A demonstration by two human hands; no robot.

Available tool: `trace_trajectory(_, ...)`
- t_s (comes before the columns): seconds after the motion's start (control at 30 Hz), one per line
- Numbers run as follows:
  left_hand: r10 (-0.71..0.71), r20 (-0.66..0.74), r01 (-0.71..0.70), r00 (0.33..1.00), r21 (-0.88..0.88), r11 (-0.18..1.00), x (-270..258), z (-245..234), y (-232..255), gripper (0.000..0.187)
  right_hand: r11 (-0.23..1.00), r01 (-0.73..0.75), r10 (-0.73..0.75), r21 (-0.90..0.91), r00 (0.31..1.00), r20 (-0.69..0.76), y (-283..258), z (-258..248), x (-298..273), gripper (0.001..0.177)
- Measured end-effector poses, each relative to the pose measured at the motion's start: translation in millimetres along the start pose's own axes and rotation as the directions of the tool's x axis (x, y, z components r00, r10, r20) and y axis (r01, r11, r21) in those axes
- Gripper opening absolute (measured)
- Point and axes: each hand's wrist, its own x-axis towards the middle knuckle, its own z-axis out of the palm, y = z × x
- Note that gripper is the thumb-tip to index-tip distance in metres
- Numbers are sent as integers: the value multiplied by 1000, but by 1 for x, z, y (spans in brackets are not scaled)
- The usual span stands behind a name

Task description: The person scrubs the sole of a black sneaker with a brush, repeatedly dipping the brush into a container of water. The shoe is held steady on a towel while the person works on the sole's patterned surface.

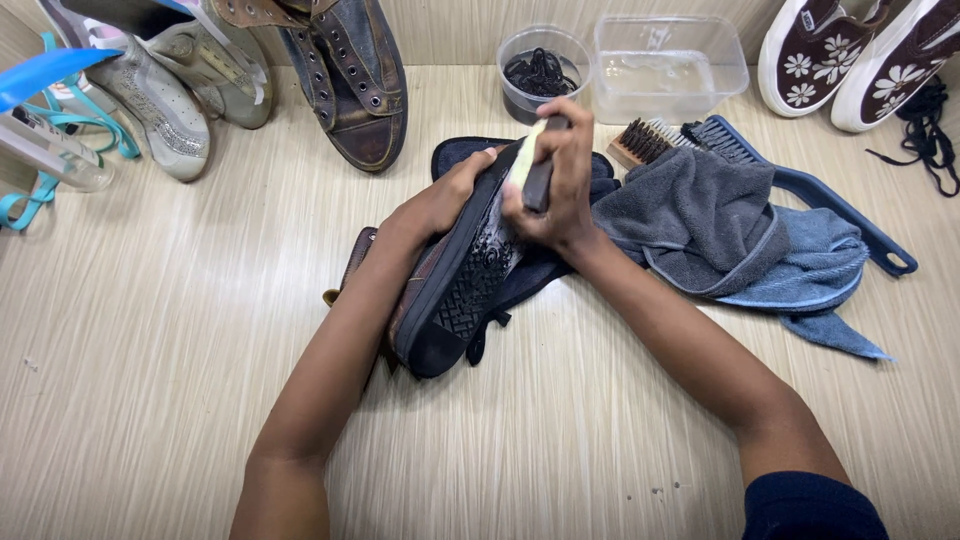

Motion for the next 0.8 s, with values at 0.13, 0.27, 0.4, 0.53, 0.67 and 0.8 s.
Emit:
trace_trajectory(0.13, -119, -33, 108, 992, -223, 969, 1, -5, 23, 56, 998, -20, 21, -62, 1000, 22, -49, -9, 9, 40)
trace_trajectory(0.27, -55, 4, 56, 998, -93, 994, 3, -6, -10, 51, 998, 58, -59, 14, 992, 113, -29, -8, 3, 44)
trace_trajectory(0.4, -167, 2, 166, 986, -131, 977, 1, -5, 17, 58, 999, 10, -5, -32, 990, 144, -49, -11, -1, 47)
trace_trajectory(0.53, 160, -5, -158, 987, 118, 980, 22, 13, -113, 100, 977, 211, -210, 13, 961, 181, -34, -3, -19, 42)
trace_trajectory(0.67, -133, -25, 128, 991, -138, 982, 2, 0, 13, 64, 999, 39, -38, -13, 996, 78, -38, -7, -2, 42)
trace_trajectory(0.8, -148, 12, 149, 989, -101, 984, 0, -10, 6, 56, 963, 265, -271, 58, 937, 221, -52, -3, -29, 43)
